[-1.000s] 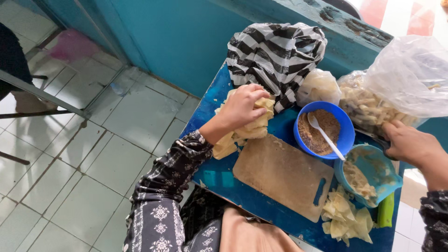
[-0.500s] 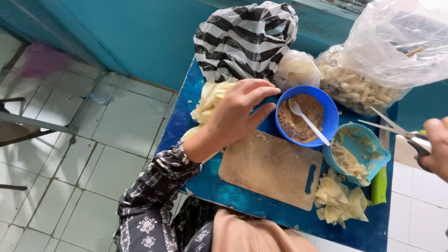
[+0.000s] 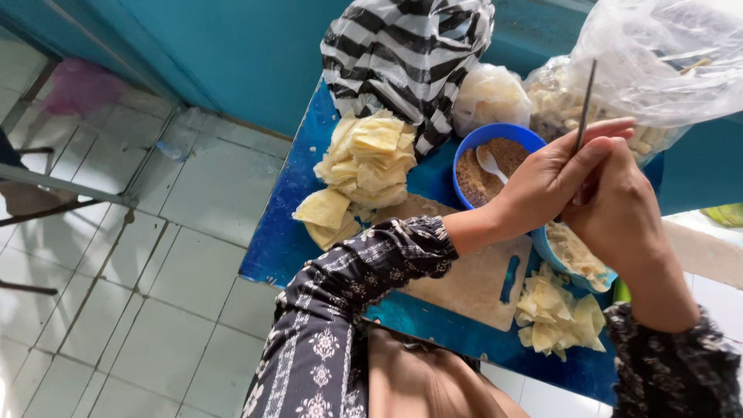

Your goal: The person cuts round pastry sheets into triangular pieces using scissors, then folds the triangular pieces in half by hand and arranges them on the cutting board, working through a stack of sheets one at a time.

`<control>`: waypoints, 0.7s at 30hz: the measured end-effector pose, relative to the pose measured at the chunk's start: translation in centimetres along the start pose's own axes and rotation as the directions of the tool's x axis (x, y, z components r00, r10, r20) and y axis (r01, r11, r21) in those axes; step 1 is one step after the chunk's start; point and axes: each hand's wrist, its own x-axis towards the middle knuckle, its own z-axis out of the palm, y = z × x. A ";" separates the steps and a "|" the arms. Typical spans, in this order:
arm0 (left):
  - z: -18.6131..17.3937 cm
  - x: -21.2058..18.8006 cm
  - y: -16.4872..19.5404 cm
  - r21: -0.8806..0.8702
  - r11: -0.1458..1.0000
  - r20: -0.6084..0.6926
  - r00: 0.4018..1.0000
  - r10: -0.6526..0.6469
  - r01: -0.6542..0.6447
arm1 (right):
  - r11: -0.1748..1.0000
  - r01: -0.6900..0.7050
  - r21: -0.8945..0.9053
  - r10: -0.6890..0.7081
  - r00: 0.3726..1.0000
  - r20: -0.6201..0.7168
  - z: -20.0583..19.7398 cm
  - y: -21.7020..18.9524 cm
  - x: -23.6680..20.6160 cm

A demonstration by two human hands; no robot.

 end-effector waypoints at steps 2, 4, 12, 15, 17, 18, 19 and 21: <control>0.3 -1.6 0.2 0.084 0.994 -0.031 0.997 -0.066 0.068 | 0.924 0.026 0.380 -0.105 0.976 0.190 -1.1 1.1 0.4; 0.5 -1.9 -0.1 0.136 0.987 -0.020 0.996 0.086 -0.083 | 0.831 0.067 0.552 -0.228 0.947 0.228 -2.4 1.6 0.5; 1.2 1.5 -2.3 -0.008 0.947 0.152 0.935 0.319 -0.322 | 0.768 -0.077 0.636 0.129 0.991 -0.035 -2.1 2.6 -2.4; -0.9 0.9 -0.5 0.019 0.978 0.201 0.959 0.202 -0.210 | 0.896 -0.010 0.444 0.080 0.987 -0.140 -1.6 4.7 -1.6; -4.0 0.0 1.8 0.179 0.967 0.134 0.978 0.160 -0.183 | 0.969 0.045 0.244 0.007 0.978 -0.208 -1.0 6.3 -0.9; -6.0 -0.7 3.1 0.377 0.908 0.085 0.983 0.160 -0.180 | 0.992 0.044 0.120 -0.019 0.980 -0.196 -0.4 7.1 -0.5; -8.1 -1.4 4.5 0.561 0.812 0.039 0.985 0.171 -0.163 | 0.999 0.046 -0.006 -0.046 0.982 -0.184 0.1 7.9 0.0; -11.3 -2.3 6.7 0.665 0.730 -0.004 0.977 0.215 -0.158 | 0.956 0.023 -0.294 -0.051 0.995 -0.087 1.2 9.5 1.0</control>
